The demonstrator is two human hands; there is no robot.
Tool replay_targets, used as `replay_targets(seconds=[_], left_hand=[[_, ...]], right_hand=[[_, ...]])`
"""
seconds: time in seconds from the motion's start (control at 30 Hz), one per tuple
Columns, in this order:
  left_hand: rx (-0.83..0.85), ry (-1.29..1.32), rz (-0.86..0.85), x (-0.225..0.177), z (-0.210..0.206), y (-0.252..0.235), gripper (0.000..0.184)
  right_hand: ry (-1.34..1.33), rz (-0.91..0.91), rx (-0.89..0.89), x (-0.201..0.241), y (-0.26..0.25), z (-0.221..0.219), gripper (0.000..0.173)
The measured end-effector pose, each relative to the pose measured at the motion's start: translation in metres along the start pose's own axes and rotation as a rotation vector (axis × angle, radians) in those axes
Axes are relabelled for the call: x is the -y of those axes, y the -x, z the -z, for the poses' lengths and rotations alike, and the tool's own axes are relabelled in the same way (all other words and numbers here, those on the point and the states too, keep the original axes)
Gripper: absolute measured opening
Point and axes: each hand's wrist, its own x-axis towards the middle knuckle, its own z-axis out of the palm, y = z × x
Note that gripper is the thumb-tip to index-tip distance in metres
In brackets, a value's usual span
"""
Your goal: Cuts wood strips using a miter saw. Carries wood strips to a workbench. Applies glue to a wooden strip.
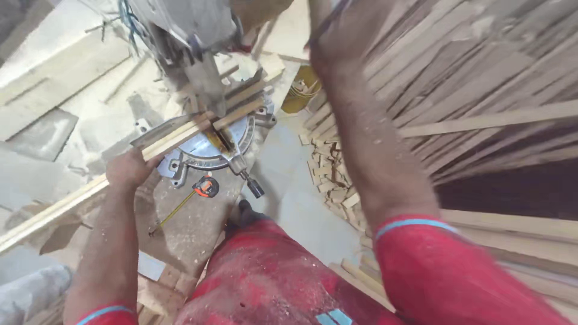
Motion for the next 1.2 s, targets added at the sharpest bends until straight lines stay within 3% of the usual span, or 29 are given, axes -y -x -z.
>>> replay_targets(seconds=[0.07,0.17,0.3,0.57,0.7,0.8,0.93,1.03,1.13,1.2], left_hand=[[0.000,-0.005,0.012,-0.004,0.003,0.000,0.093],[0.023,-0.035,0.040,-0.004,0.002,-0.004,0.094],[0.048,-0.048,0.068,0.001,-0.005,-0.008,0.087],[0.033,-0.072,0.120,-0.001,-0.010,-0.009,0.090],[0.065,-0.073,0.129,-0.008,-0.002,-0.007,0.089],[0.080,-0.071,0.113,-0.013,0.002,-0.007,0.090],[0.054,-0.069,0.095,-0.009,0.000,-0.010,0.089],[0.062,-0.050,0.141,-0.004,-0.009,-0.001,0.090],[0.028,-0.040,0.115,-0.009,-0.003,-0.005,0.093],[0.008,-0.015,0.071,-0.010,-0.004,-0.005,0.099]], right_hand=[[-0.046,-0.105,0.288,-0.031,0.035,-0.045,0.044],[-0.110,0.099,0.744,-0.080,0.078,-0.134,0.055],[-0.084,0.385,0.759,-0.111,0.089,-0.193,0.072],[0.052,0.592,0.940,-0.108,0.053,-0.201,0.054],[-0.016,0.519,0.981,-0.111,0.073,-0.179,0.044],[-0.065,0.285,0.910,-0.140,0.105,-0.129,0.045],[-0.179,-0.523,0.730,-0.196,0.162,-0.069,0.049],[-0.193,-0.997,0.608,-0.223,0.226,-0.064,0.052],[-0.236,-1.309,0.782,-0.221,0.291,-0.072,0.059],[-0.284,-1.354,0.990,-0.210,0.342,-0.073,0.058]])
